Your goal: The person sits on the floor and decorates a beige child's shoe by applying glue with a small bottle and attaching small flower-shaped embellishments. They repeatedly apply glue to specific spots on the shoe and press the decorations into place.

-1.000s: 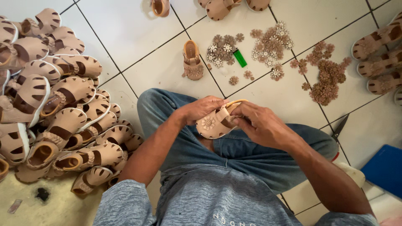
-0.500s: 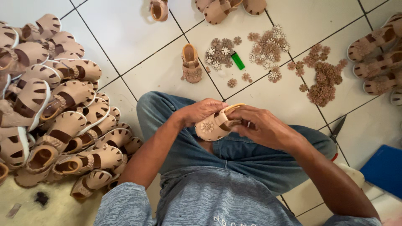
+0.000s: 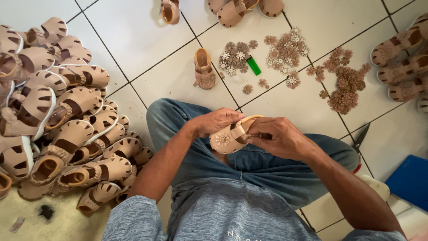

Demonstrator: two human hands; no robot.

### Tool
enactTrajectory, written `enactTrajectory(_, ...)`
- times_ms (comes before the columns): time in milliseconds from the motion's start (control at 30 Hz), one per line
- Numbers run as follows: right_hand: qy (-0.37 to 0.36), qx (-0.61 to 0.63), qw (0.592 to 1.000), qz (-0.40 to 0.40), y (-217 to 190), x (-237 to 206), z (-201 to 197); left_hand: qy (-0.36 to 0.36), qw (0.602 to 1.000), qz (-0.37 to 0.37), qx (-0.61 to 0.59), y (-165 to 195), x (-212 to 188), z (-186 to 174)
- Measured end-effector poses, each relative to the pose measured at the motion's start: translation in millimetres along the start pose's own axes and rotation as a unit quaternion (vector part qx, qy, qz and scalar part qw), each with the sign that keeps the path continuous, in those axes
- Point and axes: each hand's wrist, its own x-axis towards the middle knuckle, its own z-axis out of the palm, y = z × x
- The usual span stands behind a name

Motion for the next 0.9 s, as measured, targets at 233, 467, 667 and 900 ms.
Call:
enactTrajectory(233,0.009,-0.002,1.0,0.022,-5.2,-0.3,-0.5,0.023,1.0,0.004,0.007,-2.0,1.1,-0.8)
enactTrajectory(467,-0.049,0.011,0.997,0.051,-6.5,4.4,-9.6,0.04,0.999,0.007,0.019,-0.8,-1.0,-4.1)
enactTrajectory(667,0.07,-0.027,0.997,0.0,-9.1,4.0,-4.5,0.061,0.995,0.048,-0.06,-10.5,-0.8,-8.3)
enactTrajectory(900,0.341,-0.008,0.94,-0.004,-1.1,8.0,19.0,0.142,0.952,0.158,-0.221,-28.1,8.9,-3.9)
